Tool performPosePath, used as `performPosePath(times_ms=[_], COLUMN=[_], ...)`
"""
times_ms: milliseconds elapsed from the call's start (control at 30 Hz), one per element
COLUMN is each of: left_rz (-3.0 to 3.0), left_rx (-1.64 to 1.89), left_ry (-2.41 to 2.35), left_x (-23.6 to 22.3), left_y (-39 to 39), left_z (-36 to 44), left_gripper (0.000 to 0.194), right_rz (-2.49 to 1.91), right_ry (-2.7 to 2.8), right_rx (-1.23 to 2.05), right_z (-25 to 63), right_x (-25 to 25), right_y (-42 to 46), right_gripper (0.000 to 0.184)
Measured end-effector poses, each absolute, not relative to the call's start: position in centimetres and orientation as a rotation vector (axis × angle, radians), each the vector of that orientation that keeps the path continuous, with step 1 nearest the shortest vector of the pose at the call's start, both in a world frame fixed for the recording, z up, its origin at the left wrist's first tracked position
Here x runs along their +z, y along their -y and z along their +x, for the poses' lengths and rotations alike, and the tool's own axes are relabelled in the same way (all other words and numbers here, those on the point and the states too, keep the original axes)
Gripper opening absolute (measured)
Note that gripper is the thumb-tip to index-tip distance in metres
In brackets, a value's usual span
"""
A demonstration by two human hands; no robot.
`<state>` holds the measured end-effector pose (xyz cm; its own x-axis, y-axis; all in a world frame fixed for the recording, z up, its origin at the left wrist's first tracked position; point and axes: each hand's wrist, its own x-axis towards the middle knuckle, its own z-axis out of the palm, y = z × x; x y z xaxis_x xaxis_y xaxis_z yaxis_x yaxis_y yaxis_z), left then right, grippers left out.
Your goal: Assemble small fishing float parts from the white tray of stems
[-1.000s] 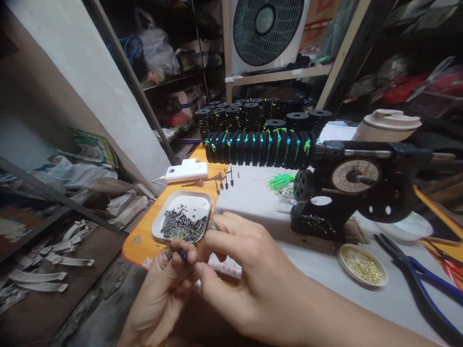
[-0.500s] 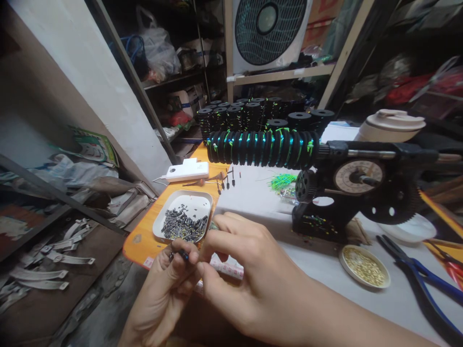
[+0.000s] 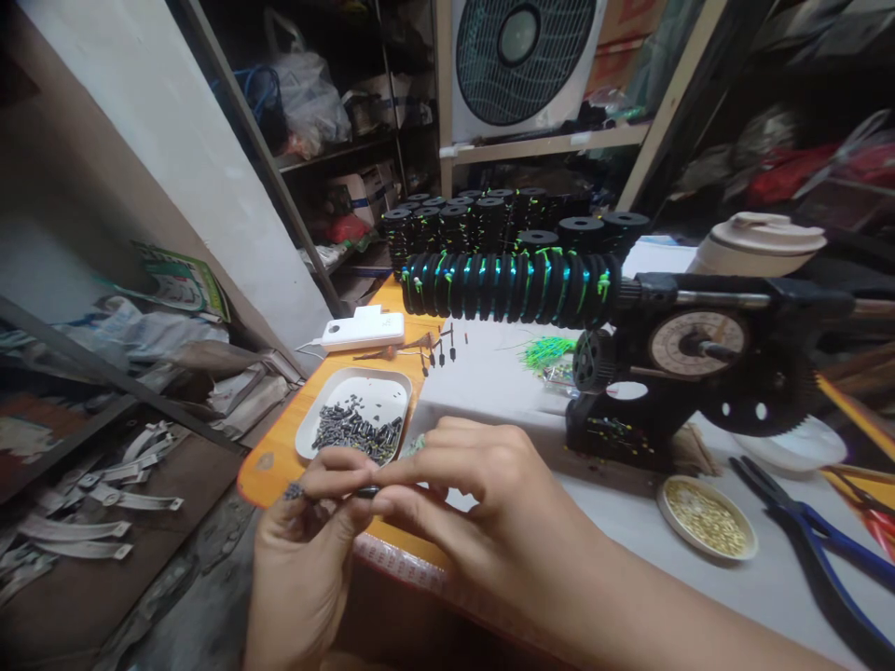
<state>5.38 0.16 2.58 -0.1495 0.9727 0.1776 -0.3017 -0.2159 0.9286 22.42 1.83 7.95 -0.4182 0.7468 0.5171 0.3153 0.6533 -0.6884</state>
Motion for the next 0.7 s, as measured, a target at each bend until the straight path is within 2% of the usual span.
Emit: performPosePath(times_ms=[167, 400, 467, 567, 633, 700], left_rz=[1.147, 0.606, 0.605, 0.738, 0.829, 0.925], left_rx=[1.672, 1.573, 1.499, 1.421, 1.405, 1.362], left_ry=[-1.013, -0.751, -0.712, -0.741, -0.818, -0.906], left_x=[3.1, 4.3, 4.5, 4.0, 3.3, 2.8], left_y=[0.2, 0.9, 0.8, 0.3, -0.1, -0.5], left_z=[6.2, 7.0, 6.7, 6.0, 5.4, 4.9], left_gripper=[0.003, 0.02, 0.02, 0.018, 0.019, 0.019], right_rz=[-0.886, -0.831, -0.765, -0.604, -0.552, -0.562], right_ry=[1.992, 2.128, 2.217, 2.387, 2.42, 2.387], right_rx=[0.746, 0.53, 0.358, -0.108, -0.431, -0.611], right_z=[22.4, 22.3, 22.4, 23.0, 23.6, 24.3], right_x=[8.4, 7.8, 7.5, 7.7, 8.3, 8.8], right_y=[-2.0, -2.1, -2.4, -2.8, -2.9, -2.9], right_gripper=[0.01, 0.009, 0.014, 0.029, 0.028, 0.021])
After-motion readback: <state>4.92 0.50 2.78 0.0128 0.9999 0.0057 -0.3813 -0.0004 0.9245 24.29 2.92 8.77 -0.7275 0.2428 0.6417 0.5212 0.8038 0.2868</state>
